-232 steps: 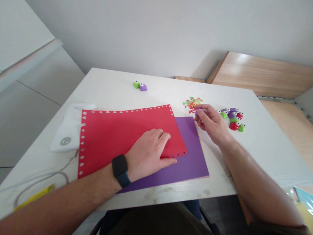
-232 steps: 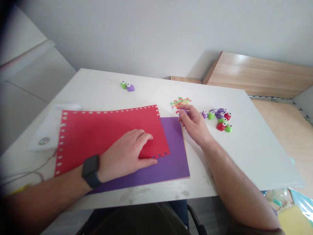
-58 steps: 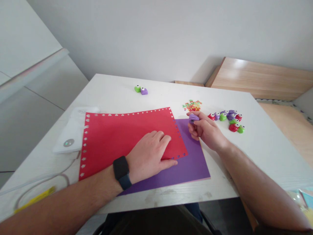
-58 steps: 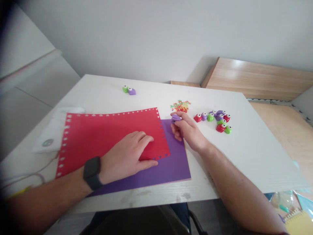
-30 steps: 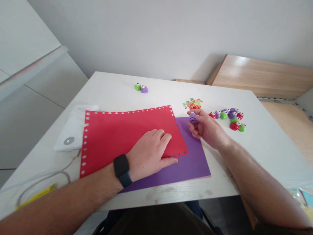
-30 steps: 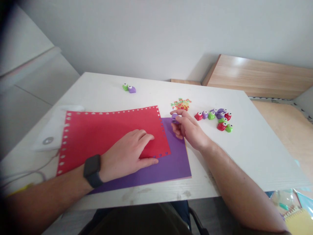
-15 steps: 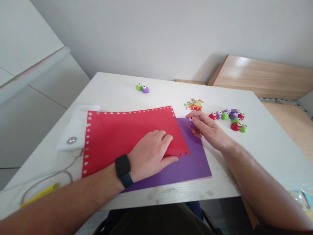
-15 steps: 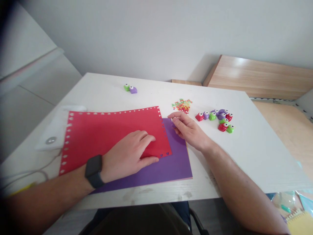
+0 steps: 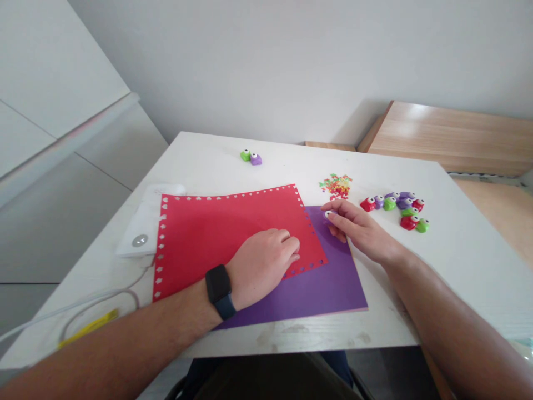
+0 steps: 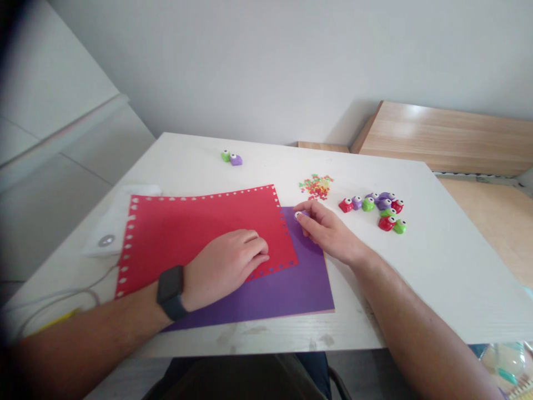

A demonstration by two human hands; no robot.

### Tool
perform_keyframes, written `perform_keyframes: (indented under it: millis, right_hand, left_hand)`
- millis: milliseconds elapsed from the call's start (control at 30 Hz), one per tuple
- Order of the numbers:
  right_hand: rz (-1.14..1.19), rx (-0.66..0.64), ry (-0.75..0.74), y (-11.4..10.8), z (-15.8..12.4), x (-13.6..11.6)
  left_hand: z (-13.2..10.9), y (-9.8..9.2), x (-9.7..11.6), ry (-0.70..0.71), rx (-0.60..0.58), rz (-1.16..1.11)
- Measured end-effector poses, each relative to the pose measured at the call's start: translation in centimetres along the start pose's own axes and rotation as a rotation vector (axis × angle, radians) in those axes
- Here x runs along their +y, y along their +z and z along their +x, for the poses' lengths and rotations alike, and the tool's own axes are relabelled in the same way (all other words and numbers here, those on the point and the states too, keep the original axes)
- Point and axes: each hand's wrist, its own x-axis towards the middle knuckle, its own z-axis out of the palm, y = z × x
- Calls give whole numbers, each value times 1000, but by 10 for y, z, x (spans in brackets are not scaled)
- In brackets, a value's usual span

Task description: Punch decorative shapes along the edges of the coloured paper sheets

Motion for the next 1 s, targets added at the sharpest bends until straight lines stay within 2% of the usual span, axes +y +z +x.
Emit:
perform_keyframes:
  millis: [300,567,767,1000]
  right_hand:
    - [-10,-14,21,1,-1,-6]
    - [-14,-9,5,3,0,-11]
    - [-10,-14,-21,3,0,-9]
    - [14,-9,-11,3,-2,-11]
  left_hand:
    - [-4,0,2,-55,119,-26]
    - [-2,4,2,-53,97,-99]
    - [-1,5,0,-42,112,-61]
    - [-4,-2,-1,-23,281,7]
